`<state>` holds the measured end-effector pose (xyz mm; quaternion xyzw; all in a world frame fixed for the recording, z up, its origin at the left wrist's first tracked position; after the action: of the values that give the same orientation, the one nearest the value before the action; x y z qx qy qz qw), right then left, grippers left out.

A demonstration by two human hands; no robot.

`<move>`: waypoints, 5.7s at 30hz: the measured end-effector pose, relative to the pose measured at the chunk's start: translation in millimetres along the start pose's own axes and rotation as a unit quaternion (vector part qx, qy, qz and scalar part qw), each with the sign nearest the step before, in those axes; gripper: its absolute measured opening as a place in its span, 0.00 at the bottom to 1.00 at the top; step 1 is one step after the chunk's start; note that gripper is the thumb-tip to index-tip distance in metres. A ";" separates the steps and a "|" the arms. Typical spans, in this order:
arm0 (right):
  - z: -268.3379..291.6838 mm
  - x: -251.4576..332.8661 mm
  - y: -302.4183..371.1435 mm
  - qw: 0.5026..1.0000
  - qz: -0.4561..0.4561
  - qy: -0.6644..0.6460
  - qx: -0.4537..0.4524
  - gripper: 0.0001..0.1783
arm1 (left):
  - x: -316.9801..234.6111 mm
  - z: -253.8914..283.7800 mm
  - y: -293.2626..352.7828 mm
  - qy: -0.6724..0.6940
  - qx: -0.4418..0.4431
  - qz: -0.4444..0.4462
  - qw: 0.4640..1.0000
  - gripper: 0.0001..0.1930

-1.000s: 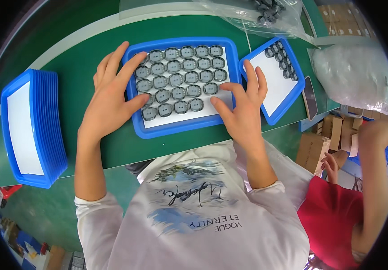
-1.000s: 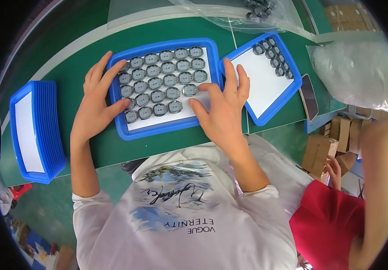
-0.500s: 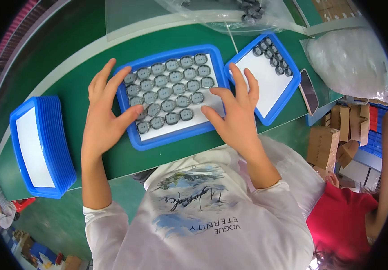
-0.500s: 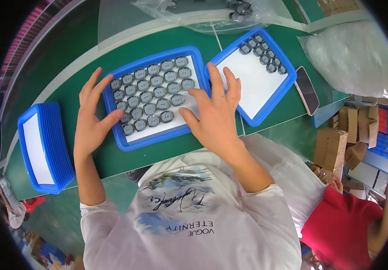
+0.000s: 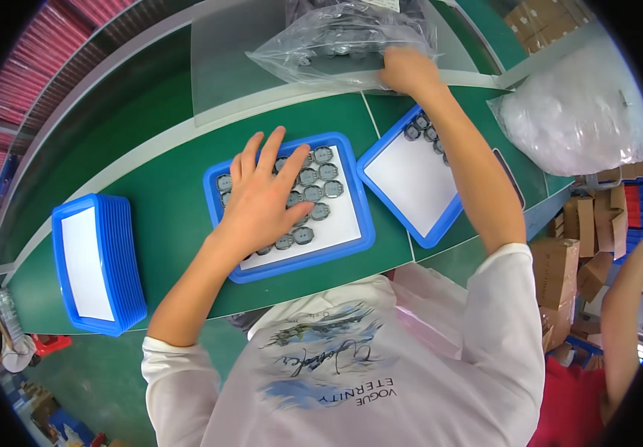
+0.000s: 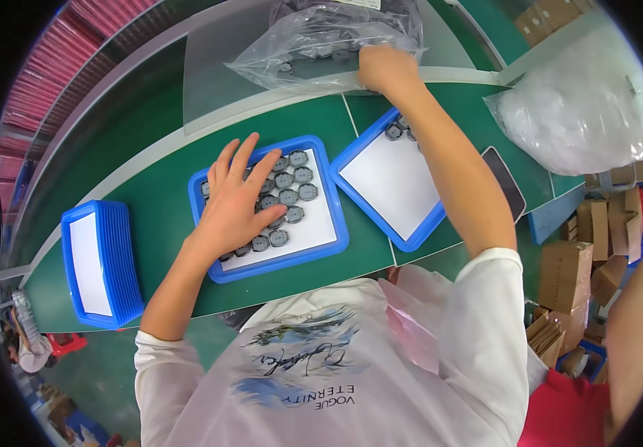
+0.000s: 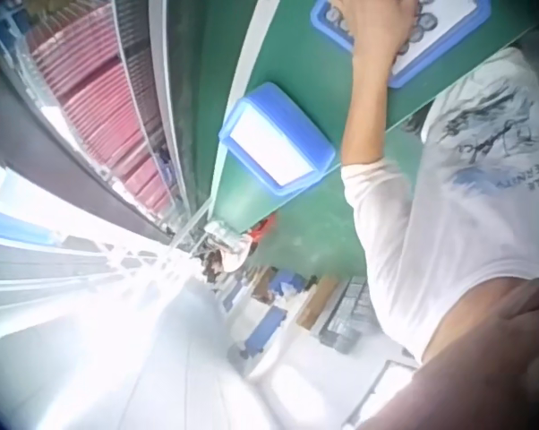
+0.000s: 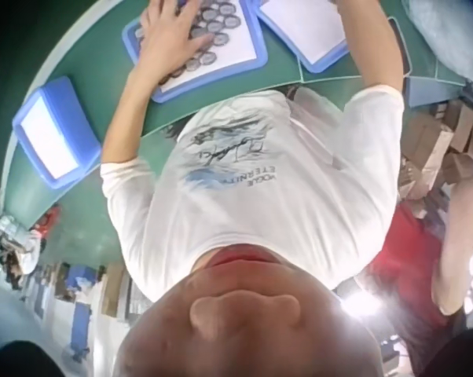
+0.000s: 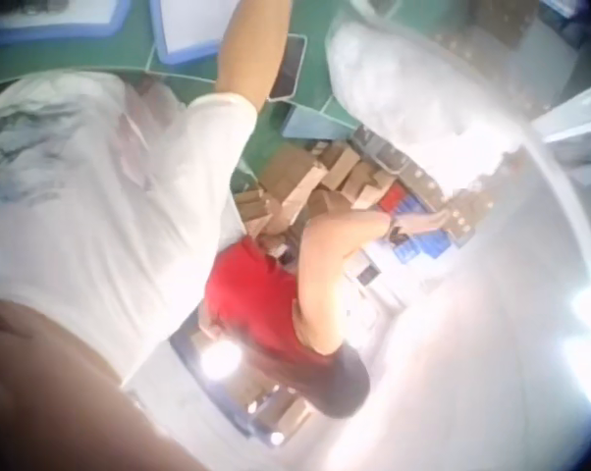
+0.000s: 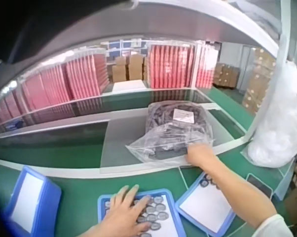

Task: Assembling small electronic components into a tray on an assembly line.

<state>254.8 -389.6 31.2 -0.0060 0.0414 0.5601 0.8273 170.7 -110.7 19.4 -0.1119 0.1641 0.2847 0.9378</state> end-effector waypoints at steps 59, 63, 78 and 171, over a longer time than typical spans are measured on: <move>-6.3 91.8 225.6 0.934 0.277 -0.192 -0.121 0.13 | -40.9 61.6 -11.6 0.086 -0.145 -0.118 0.979 0.16; -7.5 97.4 222.3 0.927 0.289 -0.206 -0.119 0.14 | -59.0 23.2 28.8 0.129 -0.109 -0.118 0.979 0.20; -2.1 110.8 238.8 0.903 0.348 -0.242 -0.073 0.12 | -19.3 9.1 48.6 0.110 -0.111 -0.030 0.987 0.18; 24.3 75.8 220.3 0.891 0.265 -0.365 0.037 0.14 | 101.2 27.4 133.7 0.192 -0.212 0.333 0.899 0.21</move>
<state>80.0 -235.9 57.8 0.2409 -0.2432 0.7195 0.6042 180.5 56.6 -8.6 -0.2989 0.3044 0.5814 0.6928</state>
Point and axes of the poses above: each hand's wrist, its own y-axis away from the middle knuckle, its own z-axis out of the back of the hand, x = y × z, the point moved 10 cm from there along -y, towards the middle knuckle, and after that the axes turned 2 degrees about y, right-handed, at the moved point
